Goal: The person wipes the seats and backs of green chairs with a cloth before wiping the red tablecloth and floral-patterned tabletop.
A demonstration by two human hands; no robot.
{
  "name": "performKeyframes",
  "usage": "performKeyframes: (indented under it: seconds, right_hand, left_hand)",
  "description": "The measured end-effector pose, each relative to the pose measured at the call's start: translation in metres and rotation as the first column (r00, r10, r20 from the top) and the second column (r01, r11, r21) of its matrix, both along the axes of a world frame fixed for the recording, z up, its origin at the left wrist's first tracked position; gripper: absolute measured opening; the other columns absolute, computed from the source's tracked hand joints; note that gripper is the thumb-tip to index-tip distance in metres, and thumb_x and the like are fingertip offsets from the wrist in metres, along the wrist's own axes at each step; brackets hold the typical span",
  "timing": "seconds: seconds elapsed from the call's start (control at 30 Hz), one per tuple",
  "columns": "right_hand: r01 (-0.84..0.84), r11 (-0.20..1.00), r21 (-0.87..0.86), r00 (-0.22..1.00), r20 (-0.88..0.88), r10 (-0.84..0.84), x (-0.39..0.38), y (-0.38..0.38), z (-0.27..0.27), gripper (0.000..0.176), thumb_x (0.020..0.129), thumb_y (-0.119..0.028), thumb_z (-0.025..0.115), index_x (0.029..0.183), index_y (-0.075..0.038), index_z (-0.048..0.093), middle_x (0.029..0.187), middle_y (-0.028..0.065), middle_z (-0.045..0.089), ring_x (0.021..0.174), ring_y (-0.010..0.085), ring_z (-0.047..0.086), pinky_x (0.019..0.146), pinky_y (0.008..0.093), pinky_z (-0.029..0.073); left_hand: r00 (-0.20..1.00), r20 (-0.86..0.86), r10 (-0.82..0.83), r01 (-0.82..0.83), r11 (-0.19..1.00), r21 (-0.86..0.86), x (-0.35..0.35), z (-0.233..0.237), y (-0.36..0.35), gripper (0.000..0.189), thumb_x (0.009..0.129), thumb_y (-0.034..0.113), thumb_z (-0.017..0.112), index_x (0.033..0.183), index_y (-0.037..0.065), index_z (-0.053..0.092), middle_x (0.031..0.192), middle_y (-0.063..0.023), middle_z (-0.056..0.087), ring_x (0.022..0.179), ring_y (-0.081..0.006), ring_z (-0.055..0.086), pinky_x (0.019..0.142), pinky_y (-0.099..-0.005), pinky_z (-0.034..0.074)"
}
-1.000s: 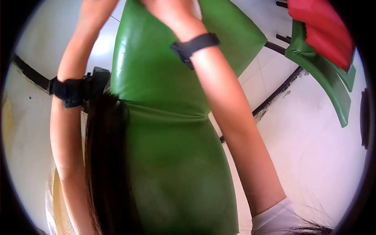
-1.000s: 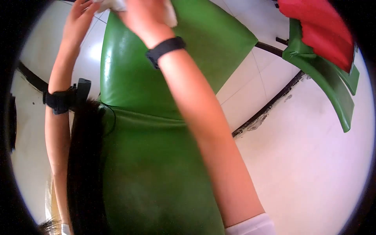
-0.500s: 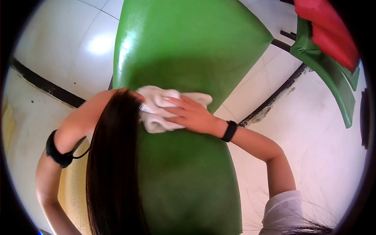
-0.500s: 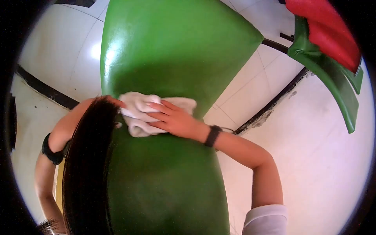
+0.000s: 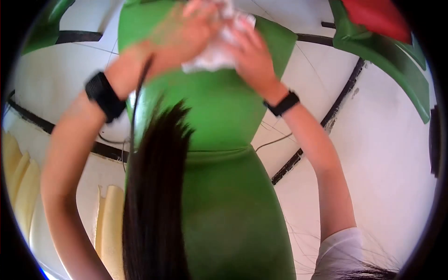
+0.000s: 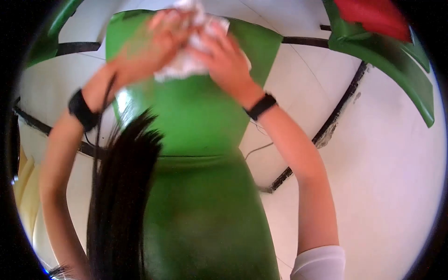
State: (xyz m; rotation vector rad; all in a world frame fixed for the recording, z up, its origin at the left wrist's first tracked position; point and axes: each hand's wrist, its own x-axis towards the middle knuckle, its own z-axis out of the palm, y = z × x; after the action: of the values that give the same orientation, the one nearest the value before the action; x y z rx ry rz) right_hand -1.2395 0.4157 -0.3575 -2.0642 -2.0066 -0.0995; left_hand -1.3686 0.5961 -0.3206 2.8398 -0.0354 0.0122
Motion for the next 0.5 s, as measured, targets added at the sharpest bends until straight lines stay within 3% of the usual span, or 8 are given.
performKeyframes:
  seconds: [0.03,0.07,0.13,0.17,0.27,0.33,0.4,0.5]
  right_hand:
    - [0.05,0.998,0.037,0.99,-0.132,-0.045,0.014,0.017,0.002,0.046,0.075,-0.007,0.058,0.117,-0.024,0.062,0.129,0.0061,0.053,0.124,0.0331,0.044,0.099,0.0432,0.043]
    - [0.107,0.992,0.069,0.961,-0.264,-0.085,0.022,0.03,0.002,0.048,0.074,-0.004,0.057,0.118,-0.024,0.062,0.128,0.0074,0.053,0.124,0.0347,0.044,0.099,0.0449,0.042]
    - [0.115,0.993,-0.006,0.862,-0.496,-0.103,0.024,0.042,-0.001,0.056,0.072,-0.008,0.064,0.127,-0.019,0.056,0.135,0.0139,0.046,0.131,0.035,0.033,0.109,0.0479,0.026]
    - [0.109,0.993,-0.043,0.789,-0.604,-0.113,0.024,0.043,-0.004,0.062,0.071,-0.011,0.068,0.131,-0.017,0.053,0.139,0.0171,0.043,0.134,0.0351,0.028,0.113,0.0494,0.018]
    - [0.197,0.979,0.04,0.937,-0.302,-0.176,0.0,0.013,-0.004,0.055,0.072,0.002,0.055,0.12,-0.024,0.062,0.129,0.0108,0.052,0.123,0.0399,0.043,0.101,0.0471,0.039]
    - [0.198,0.98,0.005,0.898,-0.402,-0.179,-0.032,-0.02,-0.004,0.062,0.071,0.004,0.055,0.126,-0.026,0.057,0.138,0.0129,0.045,0.131,0.0428,0.034,0.105,0.0497,0.034]
    - [0.111,0.95,-0.292,0.934,-0.296,-0.2,-0.067,-0.052,0.006,0.066,0.074,0.0,0.056,0.133,-0.029,0.05,0.145,0.01,0.037,0.135,0.0407,0.029,0.105,0.0548,0.034]
    - [-0.052,0.966,-0.253,0.94,-0.339,-0.038,-0.114,-0.123,0.005,0.046,0.079,-0.014,0.059,0.121,-0.032,0.06,0.136,0.0052,0.046,0.135,0.0358,0.031,0.103,0.05,0.042]
  left_hand:
    - [0.999,-0.01,-0.038,0.038,0.999,-0.02,0.015,-0.003,0.024,0.068,0.079,0.016,0.061,0.142,0.017,0.035,0.147,-0.0137,0.032,0.132,-0.0392,0.034,0.107,-0.0494,0.032]
    - [0.939,0.293,-0.182,0.187,0.982,0.01,0.032,-0.02,0.047,0.042,0.088,0.013,0.053,0.128,0.003,0.048,0.119,-0.0163,0.058,0.106,-0.0251,0.058,0.091,-0.0364,0.048]
    - [0.901,-0.409,-0.141,-0.223,0.659,-0.718,0.053,-0.008,0.071,0.05,0.091,0.025,0.053,0.136,0.005,0.042,0.132,-0.0195,0.051,0.12,-0.0324,0.05,0.1,-0.0402,0.041]
    - [0.939,-0.325,-0.112,-0.142,0.735,-0.663,0.05,-0.024,0.072,0.052,0.091,0.028,0.053,0.137,0.006,0.041,0.133,-0.0201,0.049,0.122,-0.0343,0.047,0.102,-0.0408,0.039]
    - [0.993,-0.122,0.004,-0.044,0.944,-0.327,0.02,-0.031,0.046,0.063,0.092,0.033,0.053,0.146,0.013,0.027,0.144,-0.0183,0.038,0.125,-0.0345,0.046,0.105,-0.039,0.036]
    - [0.999,0.027,0.026,-0.022,0.99,-0.14,-0.015,-0.033,0.008,0.076,0.077,0.022,0.066,0.145,0.019,0.031,0.149,-0.0153,0.028,0.135,-0.0401,0.029,0.109,-0.0533,0.027]
    - [0.996,-0.059,-0.066,0.048,0.962,-0.269,-0.057,-0.027,-0.02,0.076,0.083,0.027,0.063,0.148,0.018,0.025,0.153,-0.0141,0.021,0.14,-0.0362,0.022,0.11,-0.0552,0.023]
    - [0.926,-0.174,-0.335,0.246,0.885,-0.396,-0.13,-0.039,-0.053,0.068,0.087,0.031,0.057,0.147,0.018,0.027,0.151,-0.014,0.025,0.14,-0.0354,0.021,0.112,-0.0536,0.021]
